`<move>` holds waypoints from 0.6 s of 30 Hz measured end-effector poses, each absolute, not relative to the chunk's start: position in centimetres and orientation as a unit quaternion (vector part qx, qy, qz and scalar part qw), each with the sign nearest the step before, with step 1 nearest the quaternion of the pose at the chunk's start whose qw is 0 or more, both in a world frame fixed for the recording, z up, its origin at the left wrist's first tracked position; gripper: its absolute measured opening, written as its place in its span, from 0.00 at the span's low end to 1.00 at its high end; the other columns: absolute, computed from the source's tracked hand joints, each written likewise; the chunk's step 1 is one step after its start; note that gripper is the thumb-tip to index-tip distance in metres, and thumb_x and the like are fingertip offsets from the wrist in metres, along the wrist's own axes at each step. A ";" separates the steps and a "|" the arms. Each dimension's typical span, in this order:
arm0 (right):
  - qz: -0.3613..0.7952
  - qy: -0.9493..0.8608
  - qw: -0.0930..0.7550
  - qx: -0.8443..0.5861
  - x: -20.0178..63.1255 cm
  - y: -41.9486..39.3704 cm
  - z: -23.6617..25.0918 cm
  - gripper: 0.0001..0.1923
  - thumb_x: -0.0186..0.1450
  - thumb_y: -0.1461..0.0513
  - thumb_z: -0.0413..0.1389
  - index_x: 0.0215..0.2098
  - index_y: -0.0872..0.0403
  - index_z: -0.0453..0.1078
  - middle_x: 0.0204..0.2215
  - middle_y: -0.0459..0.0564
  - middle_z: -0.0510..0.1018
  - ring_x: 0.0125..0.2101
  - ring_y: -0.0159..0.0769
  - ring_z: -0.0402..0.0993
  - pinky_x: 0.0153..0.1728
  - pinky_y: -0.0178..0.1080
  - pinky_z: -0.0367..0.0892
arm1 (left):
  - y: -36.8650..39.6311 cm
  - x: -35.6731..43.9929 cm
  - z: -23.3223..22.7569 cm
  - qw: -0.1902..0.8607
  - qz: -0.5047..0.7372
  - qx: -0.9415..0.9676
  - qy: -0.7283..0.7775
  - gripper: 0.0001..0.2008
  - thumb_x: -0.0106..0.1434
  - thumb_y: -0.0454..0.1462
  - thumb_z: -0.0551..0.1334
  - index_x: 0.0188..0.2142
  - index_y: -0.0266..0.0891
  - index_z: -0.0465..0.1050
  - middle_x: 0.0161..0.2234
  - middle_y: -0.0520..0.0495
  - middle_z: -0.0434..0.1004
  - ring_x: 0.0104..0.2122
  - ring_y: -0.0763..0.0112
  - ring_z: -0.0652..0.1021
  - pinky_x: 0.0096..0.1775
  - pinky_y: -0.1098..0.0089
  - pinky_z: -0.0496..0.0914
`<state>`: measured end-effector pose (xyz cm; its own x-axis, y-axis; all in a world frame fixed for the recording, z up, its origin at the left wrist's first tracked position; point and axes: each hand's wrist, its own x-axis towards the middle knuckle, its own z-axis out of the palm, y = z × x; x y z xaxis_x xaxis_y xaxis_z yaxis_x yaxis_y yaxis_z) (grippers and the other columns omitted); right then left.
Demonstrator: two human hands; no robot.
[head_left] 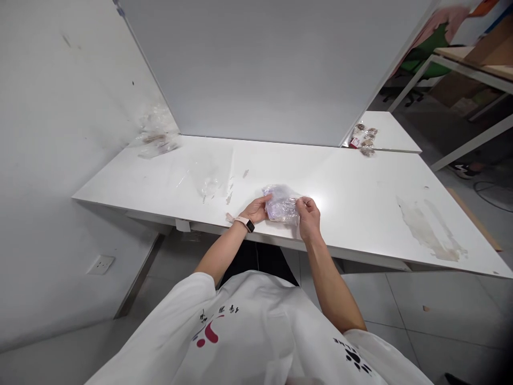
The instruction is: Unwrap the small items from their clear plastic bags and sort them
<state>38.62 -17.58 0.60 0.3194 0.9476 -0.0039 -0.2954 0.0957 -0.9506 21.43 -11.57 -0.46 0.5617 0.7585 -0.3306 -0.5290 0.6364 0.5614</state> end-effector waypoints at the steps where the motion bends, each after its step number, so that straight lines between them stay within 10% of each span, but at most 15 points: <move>1: 0.489 -0.327 0.661 -0.465 38.7 -17.5 0.7 0.20 0.55 0.48 0.67 0.36 0.50 0.68 0.34 0.45 0.79 0.36 0.34 0.72 0.41 0.38 0.66 | -11.7 21.3 -0.5 0.862 0.376 0.198 0.278 0.15 0.65 0.37 0.63 0.50 0.34 0.73 0.41 0.41 0.82 0.45 0.58 0.82 0.55 0.57 0.70; 13: 0.522 -0.428 0.581 -0.454 39.1 -18.4 2.6 0.22 0.59 0.42 0.62 0.40 0.47 0.65 0.48 0.52 0.81 0.43 0.42 0.78 0.47 0.47 0.71 | -11.5 21.7 -0.9 0.845 0.378 0.215 0.310 0.12 0.60 0.34 0.65 0.44 0.35 0.78 0.36 0.42 0.83 0.46 0.56 0.82 0.53 0.57 0.73; 18: 0.583 -0.582 0.394 -0.407 40.0 -20.3 4.9 0.19 0.62 0.46 0.61 0.44 0.49 0.74 0.45 0.52 0.81 0.35 0.36 0.75 0.37 0.42 0.72 | -11.6 22.2 -0.6 0.800 0.415 0.238 0.364 0.07 0.63 0.33 0.67 0.42 0.36 0.79 0.36 0.45 0.83 0.45 0.61 0.82 0.51 0.62 0.74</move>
<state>40.02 -20.29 4.95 -0.3578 0.9337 -0.0161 0.0132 -0.0121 -0.9998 22.23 -11.63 -0.57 0.3917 0.8359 -0.3845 -0.4903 0.5433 0.6815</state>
